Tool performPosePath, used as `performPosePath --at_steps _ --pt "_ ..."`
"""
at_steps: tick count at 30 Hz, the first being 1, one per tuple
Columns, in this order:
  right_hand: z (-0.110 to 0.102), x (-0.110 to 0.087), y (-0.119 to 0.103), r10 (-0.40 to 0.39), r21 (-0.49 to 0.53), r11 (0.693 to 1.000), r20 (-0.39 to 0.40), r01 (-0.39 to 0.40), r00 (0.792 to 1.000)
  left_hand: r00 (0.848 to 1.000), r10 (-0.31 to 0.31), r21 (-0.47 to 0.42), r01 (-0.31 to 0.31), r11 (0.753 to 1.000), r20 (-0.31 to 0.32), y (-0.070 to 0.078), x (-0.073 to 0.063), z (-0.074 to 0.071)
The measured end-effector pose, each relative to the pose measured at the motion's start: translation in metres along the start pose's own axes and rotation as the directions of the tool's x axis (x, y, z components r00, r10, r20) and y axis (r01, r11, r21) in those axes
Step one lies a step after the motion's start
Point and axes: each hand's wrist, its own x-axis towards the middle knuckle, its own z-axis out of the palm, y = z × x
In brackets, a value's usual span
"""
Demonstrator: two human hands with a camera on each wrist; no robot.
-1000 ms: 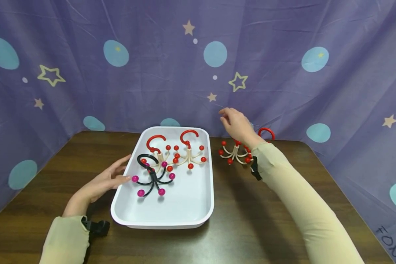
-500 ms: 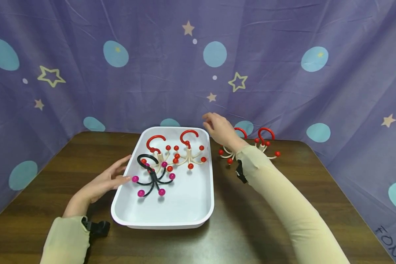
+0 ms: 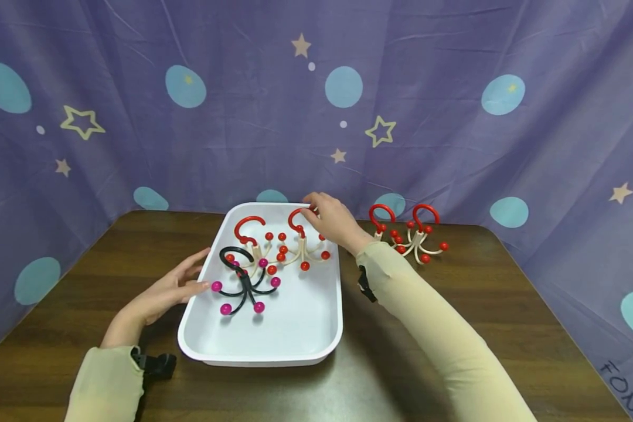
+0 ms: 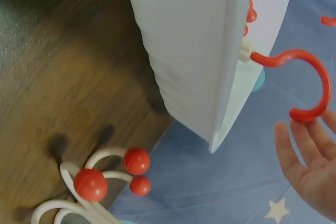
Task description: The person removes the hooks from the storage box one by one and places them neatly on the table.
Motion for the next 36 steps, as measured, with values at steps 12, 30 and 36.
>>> performPosePath --at_steps 12,30,36 --pt "0.016 0.004 -0.007 0.044 0.027 0.999 0.023 -0.045 0.999 1.0 -0.011 -0.008 0.011 1.0 0.002 0.0 0.0 -0.001" --pt "0.022 0.007 -0.012 0.002 0.042 0.999 0.022 -0.003 1.0 1.0 -0.023 -0.016 0.023 1.0 0.002 -0.001 0.0 -0.001" --pt "0.02 0.008 -0.012 0.01 0.044 0.999 0.031 -0.012 0.999 1.0 -0.027 -0.012 0.027 1.0 -0.003 -0.001 0.0 -0.001"
